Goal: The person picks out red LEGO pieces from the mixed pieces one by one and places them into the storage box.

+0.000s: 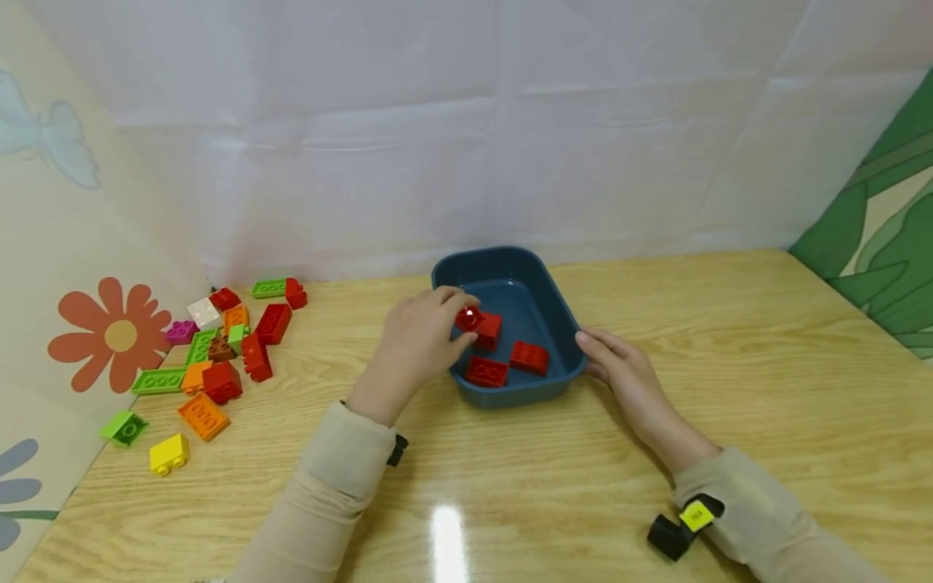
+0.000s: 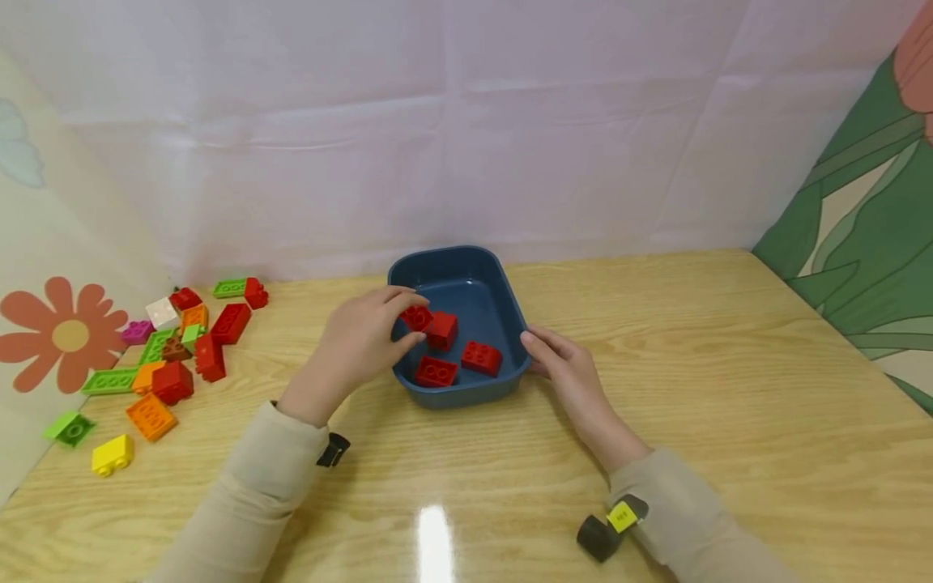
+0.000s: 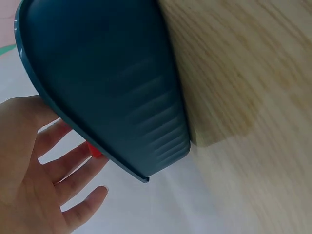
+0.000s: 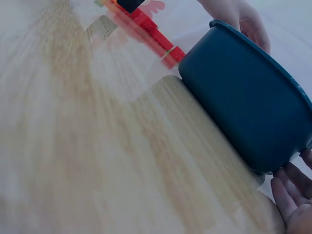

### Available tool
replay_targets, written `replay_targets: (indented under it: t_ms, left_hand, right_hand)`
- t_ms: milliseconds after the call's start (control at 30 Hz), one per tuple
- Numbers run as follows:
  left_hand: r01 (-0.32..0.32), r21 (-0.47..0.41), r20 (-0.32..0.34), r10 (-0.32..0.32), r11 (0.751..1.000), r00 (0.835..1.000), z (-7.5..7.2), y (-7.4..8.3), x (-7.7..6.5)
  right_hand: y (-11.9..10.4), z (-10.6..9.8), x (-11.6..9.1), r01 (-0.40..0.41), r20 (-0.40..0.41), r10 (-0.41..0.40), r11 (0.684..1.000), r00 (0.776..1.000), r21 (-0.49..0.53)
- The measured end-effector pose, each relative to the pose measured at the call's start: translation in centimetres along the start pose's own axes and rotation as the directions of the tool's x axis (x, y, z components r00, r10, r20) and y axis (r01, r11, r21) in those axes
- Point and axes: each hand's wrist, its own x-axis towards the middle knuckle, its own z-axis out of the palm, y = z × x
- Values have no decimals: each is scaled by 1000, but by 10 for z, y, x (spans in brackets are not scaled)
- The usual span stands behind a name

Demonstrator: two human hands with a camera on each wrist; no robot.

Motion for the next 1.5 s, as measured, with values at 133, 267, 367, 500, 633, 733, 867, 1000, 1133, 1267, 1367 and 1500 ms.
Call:
replay_targets:
  t_ms: [133,267,367,500,633,733,867,1000,1133,1267,1367,1500]
  left_hand:
    - [-24,16,40,23,1000,999,2,0,0]
    - [-45,15,66,44,999,997,5,-1,0]
    - [-45,7,78,44,999,996,5,-1,0]
    - [-35,0,93,35,999,995,5,0,-1]
    - [-34,-10,87,34,999,996,5,1,-2]
    - [-37,-15,76,38,999,996,5,1,-2]
    - [-38,-13,76,39,999,996,5,0,-2]
    - [-37,-12,79,38,999,996,5,0,-2]
    - [-38,-6,78,38,999,996,5,1,-1]
    - [-41,3,76,41,999,996,6,1,-1]
    - [-47,3,69,46,999,997,6,1,-2]
    - [-54,-1,47,54,999,997,4,0,-1]
  right_hand:
    - [0,0,0,-4,2,4,1000,1000,-19]
    - [0,0,0,-5,-2,5,1000,1000,-14]
    - [0,1,0,-2,-3,2,1000,1000,-5]
    - [0,1,1,-2,0,2,1000,1000,-14]
    - [0,1,0,1,4,-1,999,1000,-34]
    - [0,1,0,5,8,-4,999,1000,-32]
    - [0,1,0,2,9,-2,1000,1000,-16]
    - [0,1,0,-3,10,3,1000,1000,-21]
    - [-1,1,0,-5,11,6,999,1000,-33]
    - [-1,1,-1,-9,12,9,999,1000,-38]
    - [-1,0,-1,-9,14,10,999,1000,-35]
    - [-1,0,-1,-9,18,9,999,1000,-32]
